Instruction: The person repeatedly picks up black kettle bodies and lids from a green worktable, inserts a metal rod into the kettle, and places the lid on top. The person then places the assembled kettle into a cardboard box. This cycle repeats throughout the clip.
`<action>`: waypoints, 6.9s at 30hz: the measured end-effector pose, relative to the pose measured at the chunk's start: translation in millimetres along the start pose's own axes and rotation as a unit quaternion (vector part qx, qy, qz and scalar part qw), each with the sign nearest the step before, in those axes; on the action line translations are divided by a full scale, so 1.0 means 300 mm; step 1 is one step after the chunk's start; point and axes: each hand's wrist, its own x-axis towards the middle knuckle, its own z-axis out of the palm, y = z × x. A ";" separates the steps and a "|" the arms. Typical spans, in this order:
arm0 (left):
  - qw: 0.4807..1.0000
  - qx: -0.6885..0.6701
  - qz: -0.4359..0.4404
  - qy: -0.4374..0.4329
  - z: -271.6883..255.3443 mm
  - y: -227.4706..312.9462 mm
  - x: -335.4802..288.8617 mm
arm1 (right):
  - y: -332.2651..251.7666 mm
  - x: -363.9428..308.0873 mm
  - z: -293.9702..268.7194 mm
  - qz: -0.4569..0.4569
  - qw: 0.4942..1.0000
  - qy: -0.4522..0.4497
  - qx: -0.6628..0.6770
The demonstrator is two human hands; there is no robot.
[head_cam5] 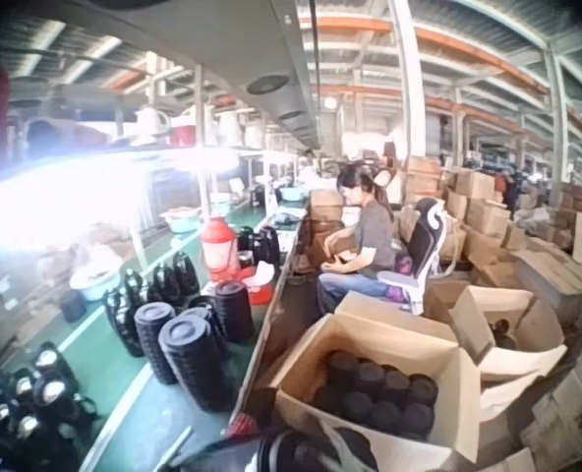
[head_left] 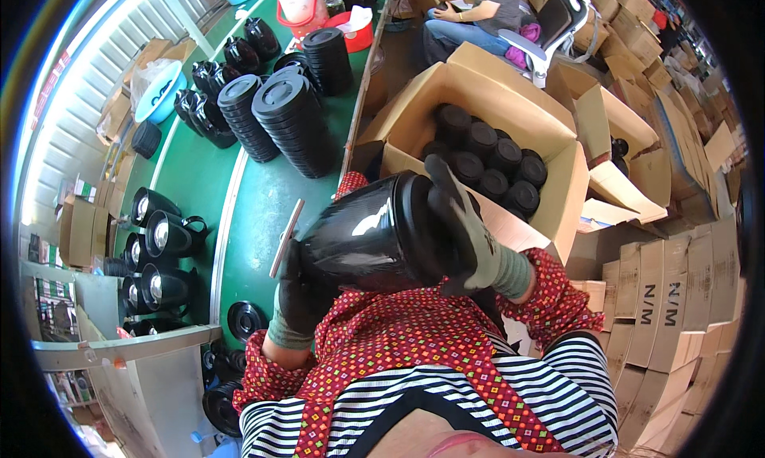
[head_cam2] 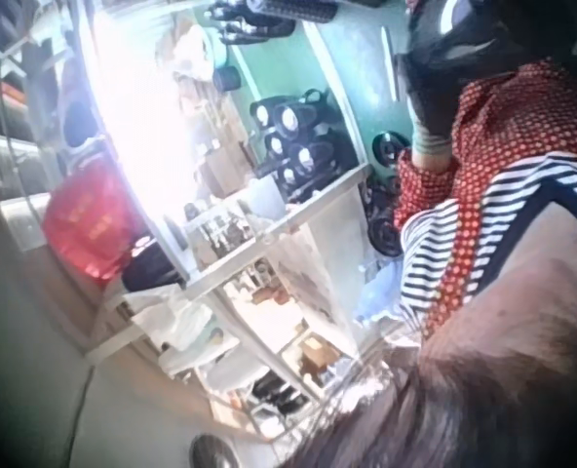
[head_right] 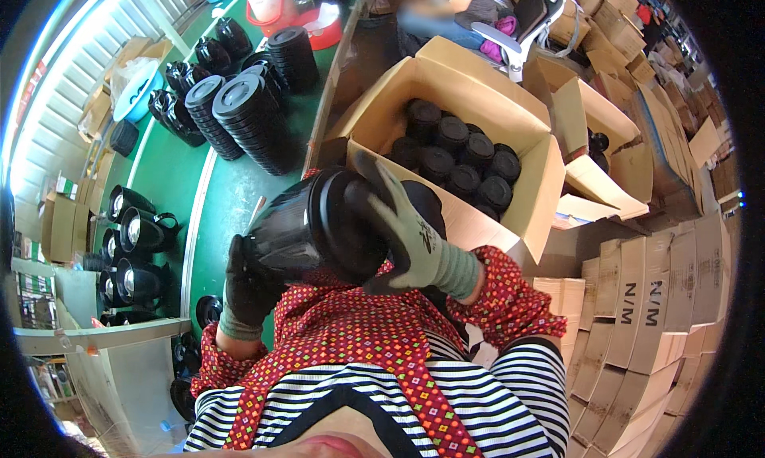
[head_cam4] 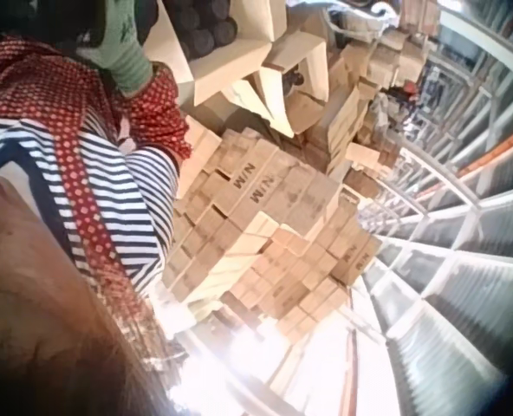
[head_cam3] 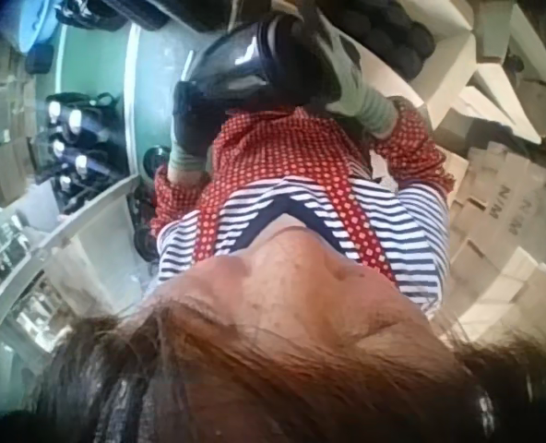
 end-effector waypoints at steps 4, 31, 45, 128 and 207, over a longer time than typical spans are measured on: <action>0.997 0.069 -0.047 0.000 0.038 0.019 -0.015 | -0.011 0.080 -0.053 -0.121 0.974 -0.120 -0.149; 0.994 0.054 -0.098 0.000 -0.163 -0.218 -0.030 | -0.194 0.167 -0.078 -0.087 0.928 -0.297 -0.208; 0.946 -0.042 -0.317 -0.055 -0.159 -0.202 0.041 | 0.108 0.218 -0.144 0.354 0.926 -0.072 0.113; 0.787 0.572 0.038 -0.226 0.169 0.227 0.539 | 0.349 0.176 -0.114 0.208 0.912 -0.184 -0.304; 0.829 0.510 0.057 0.222 -0.156 0.196 0.264 | 0.356 0.316 -0.076 0.142 0.947 -0.167 -0.235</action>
